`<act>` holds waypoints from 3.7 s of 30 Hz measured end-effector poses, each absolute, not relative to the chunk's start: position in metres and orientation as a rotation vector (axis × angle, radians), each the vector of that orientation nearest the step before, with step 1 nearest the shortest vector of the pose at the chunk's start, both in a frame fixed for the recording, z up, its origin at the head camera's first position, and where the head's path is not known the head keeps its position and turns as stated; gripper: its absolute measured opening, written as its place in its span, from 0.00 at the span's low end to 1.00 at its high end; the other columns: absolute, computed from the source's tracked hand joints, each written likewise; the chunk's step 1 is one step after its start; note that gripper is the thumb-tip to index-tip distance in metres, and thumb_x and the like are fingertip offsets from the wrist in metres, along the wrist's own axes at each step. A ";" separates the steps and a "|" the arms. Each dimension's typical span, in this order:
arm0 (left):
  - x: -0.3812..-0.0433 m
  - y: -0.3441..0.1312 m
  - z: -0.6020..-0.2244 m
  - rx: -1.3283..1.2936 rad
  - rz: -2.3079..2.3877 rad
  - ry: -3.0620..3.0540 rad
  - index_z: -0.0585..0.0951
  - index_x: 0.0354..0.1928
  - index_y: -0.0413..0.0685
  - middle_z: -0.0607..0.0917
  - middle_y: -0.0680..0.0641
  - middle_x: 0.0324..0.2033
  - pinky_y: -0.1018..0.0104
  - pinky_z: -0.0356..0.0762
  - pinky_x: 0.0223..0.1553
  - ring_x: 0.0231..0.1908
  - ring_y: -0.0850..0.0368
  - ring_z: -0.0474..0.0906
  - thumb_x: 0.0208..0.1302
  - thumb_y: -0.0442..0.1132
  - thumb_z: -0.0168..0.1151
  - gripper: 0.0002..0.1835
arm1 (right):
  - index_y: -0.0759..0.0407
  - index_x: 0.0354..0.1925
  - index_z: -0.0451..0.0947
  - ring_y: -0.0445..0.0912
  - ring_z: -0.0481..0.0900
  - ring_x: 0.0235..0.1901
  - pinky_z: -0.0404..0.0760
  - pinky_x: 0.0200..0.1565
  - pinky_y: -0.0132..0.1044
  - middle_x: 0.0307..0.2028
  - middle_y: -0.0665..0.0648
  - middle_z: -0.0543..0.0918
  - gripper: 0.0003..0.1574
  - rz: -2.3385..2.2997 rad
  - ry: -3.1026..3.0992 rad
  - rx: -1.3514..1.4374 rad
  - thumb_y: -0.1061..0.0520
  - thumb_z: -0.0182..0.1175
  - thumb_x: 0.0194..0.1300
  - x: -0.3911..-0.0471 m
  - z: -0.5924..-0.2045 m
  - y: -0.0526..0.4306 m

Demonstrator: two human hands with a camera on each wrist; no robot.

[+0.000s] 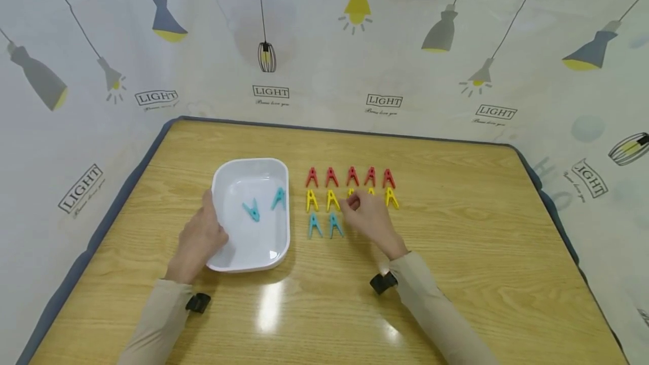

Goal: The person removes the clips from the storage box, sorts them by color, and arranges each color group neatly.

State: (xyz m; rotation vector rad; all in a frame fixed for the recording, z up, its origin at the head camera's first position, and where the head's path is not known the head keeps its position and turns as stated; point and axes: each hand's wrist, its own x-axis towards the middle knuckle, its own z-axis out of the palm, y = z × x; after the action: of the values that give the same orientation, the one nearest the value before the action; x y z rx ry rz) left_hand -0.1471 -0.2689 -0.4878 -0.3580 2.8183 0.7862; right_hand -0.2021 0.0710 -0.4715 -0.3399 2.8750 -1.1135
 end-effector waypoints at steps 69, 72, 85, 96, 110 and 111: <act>-0.145 -0.280 -0.496 -0.343 0.854 2.819 0.39 0.78 0.36 0.76 0.25 0.56 0.49 0.84 0.39 0.45 0.38 0.80 0.54 0.25 0.62 0.55 | 0.58 0.40 0.85 0.41 0.76 0.27 0.72 0.28 0.28 0.32 0.52 0.86 0.14 -0.833 2.670 -0.713 0.50 0.59 0.68 -0.244 -0.421 -0.118; -0.145 -0.279 -0.496 -0.325 0.844 2.844 0.40 0.78 0.35 0.77 0.25 0.54 0.48 0.83 0.39 0.44 0.38 0.80 0.53 0.25 0.62 0.54 | 0.57 0.40 0.85 0.40 0.75 0.26 0.71 0.27 0.28 0.32 0.52 0.87 0.14 -0.796 2.681 -0.719 0.50 0.59 0.67 -0.247 -0.426 -0.126; -0.147 -0.279 -0.494 -0.293 0.855 2.885 0.43 0.76 0.36 0.79 0.26 0.50 0.49 0.83 0.35 0.40 0.38 0.81 0.50 0.24 0.62 0.54 | 0.59 0.43 0.86 0.41 0.76 0.32 0.71 0.30 0.27 0.38 0.54 0.88 0.17 -0.846 2.642 -0.638 0.49 0.61 0.65 -0.258 -0.444 -0.137; -0.150 -0.275 -0.493 -0.314 0.829 2.887 0.45 0.76 0.37 0.80 0.26 0.50 0.46 0.84 0.38 0.42 0.35 0.82 0.50 0.24 0.63 0.53 | 0.60 0.40 0.87 0.44 0.79 0.36 0.74 0.38 0.26 0.39 0.57 0.89 0.10 -0.898 2.563 -0.766 0.64 0.62 0.61 -0.261 -0.474 -0.134; -0.147 -0.279 -0.494 -0.267 0.854 2.926 0.47 0.74 0.34 0.79 0.26 0.49 0.45 0.83 0.38 0.40 0.36 0.81 0.49 0.24 0.61 0.50 | 0.52 0.39 0.87 0.43 0.79 0.43 0.76 0.47 0.31 0.41 0.51 0.87 0.19 -0.742 2.499 -0.995 0.71 0.63 0.52 -0.258 -0.481 -0.139; -0.147 -0.279 -0.494 -0.267 0.851 2.928 0.47 0.74 0.34 0.79 0.26 0.49 0.45 0.83 0.38 0.40 0.36 0.81 0.49 0.24 0.61 0.50 | 0.52 0.39 0.87 0.43 0.80 0.43 0.76 0.48 0.31 0.41 0.50 0.88 0.19 -0.726 2.508 -0.995 0.71 0.64 0.52 -0.258 -0.481 -0.140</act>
State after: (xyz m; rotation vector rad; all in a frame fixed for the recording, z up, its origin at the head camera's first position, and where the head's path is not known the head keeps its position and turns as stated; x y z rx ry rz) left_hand -0.1471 -0.2790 -0.4945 -0.2667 2.9279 0.8506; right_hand -0.2584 -0.1395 -0.4813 -0.9952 2.5079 -0.7256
